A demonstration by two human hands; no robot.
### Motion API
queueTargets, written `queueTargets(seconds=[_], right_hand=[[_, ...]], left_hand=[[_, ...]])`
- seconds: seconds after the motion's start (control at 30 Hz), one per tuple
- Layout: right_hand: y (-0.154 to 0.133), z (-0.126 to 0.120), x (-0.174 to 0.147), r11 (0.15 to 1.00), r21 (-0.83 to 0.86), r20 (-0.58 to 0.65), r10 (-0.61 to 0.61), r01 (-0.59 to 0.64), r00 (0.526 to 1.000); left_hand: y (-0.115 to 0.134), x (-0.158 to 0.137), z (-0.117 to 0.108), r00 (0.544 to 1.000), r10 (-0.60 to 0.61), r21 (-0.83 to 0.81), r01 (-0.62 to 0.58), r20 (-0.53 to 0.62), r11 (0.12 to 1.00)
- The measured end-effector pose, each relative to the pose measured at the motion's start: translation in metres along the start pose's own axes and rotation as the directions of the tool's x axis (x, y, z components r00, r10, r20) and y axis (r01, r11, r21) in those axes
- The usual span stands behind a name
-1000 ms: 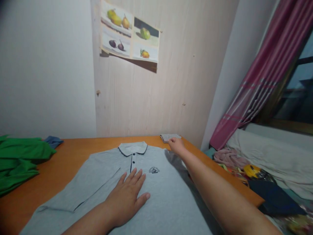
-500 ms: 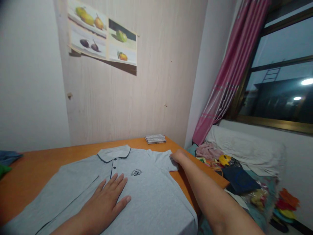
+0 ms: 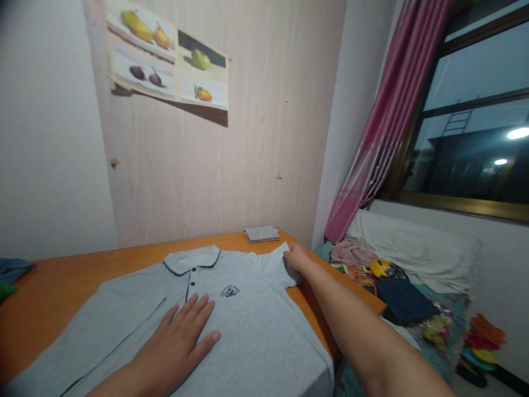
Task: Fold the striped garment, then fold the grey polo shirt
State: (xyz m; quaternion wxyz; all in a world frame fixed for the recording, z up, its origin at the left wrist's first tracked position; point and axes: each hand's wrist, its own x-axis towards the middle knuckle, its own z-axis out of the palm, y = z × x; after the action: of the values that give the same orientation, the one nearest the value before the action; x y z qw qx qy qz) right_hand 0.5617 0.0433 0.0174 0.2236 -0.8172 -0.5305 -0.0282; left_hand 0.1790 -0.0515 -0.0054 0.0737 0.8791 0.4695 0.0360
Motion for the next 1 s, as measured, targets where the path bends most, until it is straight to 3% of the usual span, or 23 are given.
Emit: queueTargets(seconds=[0.2, 0.37, 0.5, 0.63, 0.87, 1.0], right_hand=[[-0.032, -0.03, -0.021, 0.986, -0.027, -0.054, -0.167, 0.166, 0.984], [-0.066, -0.049, -0.059, 0.924, -0.138, -0.077, -0.369, 0.356, 0.926], [-0.091, -0.046, -0.094, 0.844, -0.162, -0.029, -0.522, 0.511, 0.853], [-0.107, -0.029, -0.126, 0.779, -0.141, 0.068, -0.608, 0.61, 0.791], [-0.109, -0.007, -0.159, 0.781, -0.043, 0.212, -0.602, 0.623, 0.769], [-0.099, -0.012, -0.147, 0.852, 0.157, 0.167, -0.522, 0.5, 0.837]], left_hand=[[-0.002, 0.001, 0.003, 1.0, 0.011, 0.016, -0.011, -0.014, 1.0], [0.0, 0.0, 0.002, 1.0, 0.015, 0.019, -0.015, -0.015, 1.0], [0.001, -0.001, -0.001, 1.0, 0.013, 0.017, -0.013, -0.009, 1.0], [0.001, -0.001, -0.001, 1.0, 0.016, 0.007, -0.016, -0.011, 1.0], [-0.001, 0.001, 0.003, 0.999, 0.029, 0.009, -0.029, -0.036, 1.0], [0.0, 0.0, 0.002, 0.999, 0.033, 0.009, -0.033, -0.039, 0.999]])
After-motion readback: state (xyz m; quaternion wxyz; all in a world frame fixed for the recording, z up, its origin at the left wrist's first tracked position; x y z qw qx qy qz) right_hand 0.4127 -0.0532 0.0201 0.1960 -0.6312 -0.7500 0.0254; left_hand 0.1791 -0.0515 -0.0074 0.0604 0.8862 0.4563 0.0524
